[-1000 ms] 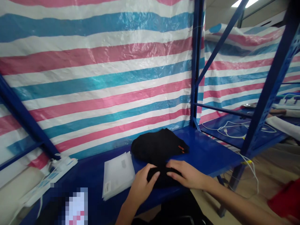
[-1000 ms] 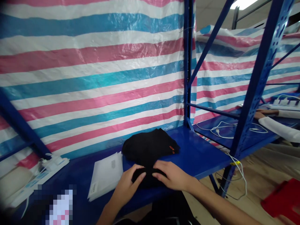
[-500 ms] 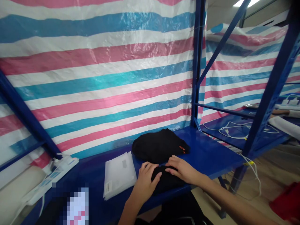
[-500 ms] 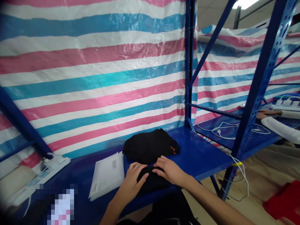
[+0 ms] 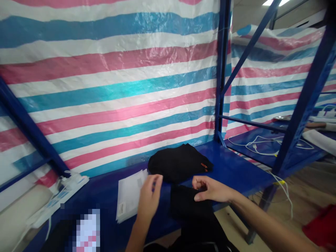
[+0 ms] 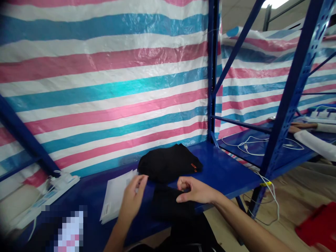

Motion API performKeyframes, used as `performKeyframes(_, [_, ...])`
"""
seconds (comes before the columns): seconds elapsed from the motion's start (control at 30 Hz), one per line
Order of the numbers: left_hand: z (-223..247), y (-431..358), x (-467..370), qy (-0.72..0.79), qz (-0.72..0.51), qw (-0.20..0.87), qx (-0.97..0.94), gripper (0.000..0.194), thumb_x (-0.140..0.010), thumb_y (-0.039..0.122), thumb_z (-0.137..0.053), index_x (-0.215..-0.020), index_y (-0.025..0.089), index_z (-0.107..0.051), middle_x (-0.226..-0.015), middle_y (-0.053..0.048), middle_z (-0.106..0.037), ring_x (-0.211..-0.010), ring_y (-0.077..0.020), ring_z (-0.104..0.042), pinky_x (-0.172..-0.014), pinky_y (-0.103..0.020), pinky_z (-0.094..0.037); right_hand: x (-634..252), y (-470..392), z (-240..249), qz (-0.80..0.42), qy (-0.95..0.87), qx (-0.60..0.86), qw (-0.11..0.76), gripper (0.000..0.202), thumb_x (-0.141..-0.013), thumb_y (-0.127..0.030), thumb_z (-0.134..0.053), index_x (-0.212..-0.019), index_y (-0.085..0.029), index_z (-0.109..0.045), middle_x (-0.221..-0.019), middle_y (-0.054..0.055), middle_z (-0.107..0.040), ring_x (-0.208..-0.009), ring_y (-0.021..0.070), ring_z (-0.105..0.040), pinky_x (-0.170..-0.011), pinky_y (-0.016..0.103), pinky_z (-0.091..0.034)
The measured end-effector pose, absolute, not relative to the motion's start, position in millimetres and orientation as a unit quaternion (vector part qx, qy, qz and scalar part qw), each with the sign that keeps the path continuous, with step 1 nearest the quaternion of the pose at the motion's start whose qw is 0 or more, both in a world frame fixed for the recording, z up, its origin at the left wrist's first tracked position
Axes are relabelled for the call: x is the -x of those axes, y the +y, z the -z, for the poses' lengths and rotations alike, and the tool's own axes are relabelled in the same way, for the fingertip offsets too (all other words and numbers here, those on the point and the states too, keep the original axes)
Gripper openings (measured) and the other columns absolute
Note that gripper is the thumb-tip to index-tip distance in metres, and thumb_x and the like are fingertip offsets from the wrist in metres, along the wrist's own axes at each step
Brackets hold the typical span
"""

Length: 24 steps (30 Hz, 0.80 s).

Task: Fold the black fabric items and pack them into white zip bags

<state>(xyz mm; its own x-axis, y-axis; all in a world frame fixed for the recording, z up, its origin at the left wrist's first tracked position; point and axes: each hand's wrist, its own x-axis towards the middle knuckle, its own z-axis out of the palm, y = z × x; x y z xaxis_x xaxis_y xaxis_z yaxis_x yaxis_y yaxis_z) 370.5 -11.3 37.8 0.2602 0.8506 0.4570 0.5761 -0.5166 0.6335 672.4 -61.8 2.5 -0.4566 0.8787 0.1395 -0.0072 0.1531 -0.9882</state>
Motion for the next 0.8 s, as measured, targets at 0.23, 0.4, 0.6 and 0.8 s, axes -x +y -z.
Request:
performKeyframes(0.23, [-14.0, 44.5, -315.0, 0.684, -0.161, -0.029, -0.711, 0.038, -0.101, 0.043, -0.053, -0.108, 0.011, -0.072, -0.132, -0.022, -0.059, -0.109, -0.0349, -0.069, -0.097, -0.045, -0.054, -664.4, -60.8, -2.6, -0.563, -0.624, 0.317, 0.441, 0.046, -0.080, -0.040, -0.095, -0.090, -0.021, -0.054, -0.081, -0.006, -0.055, -0.069, 0.0100, -0.039, -0.068, 0.025, -0.030])
performKeyframes(0.4, [-13.9, 42.5, -309.5, 0.661, -0.168, -0.053, -0.730, 0.027, -0.103, 0.028, -0.048, -0.095, 0.016, -0.071, -0.129, -0.018, -0.065, -0.109, -0.0296, -0.071, -0.094, -0.037, -0.054, -657.7, -60.6, -2.2, -0.557, -0.616, 0.326, 0.451, 0.047, -0.078, -0.040, -0.096, -0.090, -0.021, -0.055, -0.082, -0.005, -0.056, -0.070, 0.0107, -0.041, -0.068, 0.025, -0.030])
performKeyframes(0.6, [-36.7, 17.8, -320.6, 0.639, -0.250, -0.103, -0.720, 0.034, -0.112, 0.028, -0.037, -0.131, 0.018, -0.063, -0.102, -0.011, -0.079, -0.091, -0.0301, -0.076, -0.077, -0.036, -0.052, -645.3, -57.6, -17.7, -0.512, -0.573, 0.358, 0.529, 0.048, -0.078, -0.045, -0.094, -0.090, -0.022, -0.053, -0.082, -0.006, -0.047, -0.071, 0.0115, -0.038, -0.068, 0.024, -0.030])
performKeyframes(0.8, [-45.4, -1.3, -349.6, 0.533, -0.304, -0.129, -0.779, 0.026, -0.101, 0.014, -0.050, -0.121, 0.023, -0.065, -0.127, -0.010, -0.071, -0.105, -0.0303, -0.074, -0.087, -0.039, -0.056, -618.6, -50.0, -33.2, -0.463, -0.559, 0.372, 0.579, 0.047, -0.080, -0.050, -0.091, -0.090, -0.023, -0.053, -0.081, -0.005, -0.050, -0.072, 0.0134, -0.043, -0.069, 0.026, -0.034])
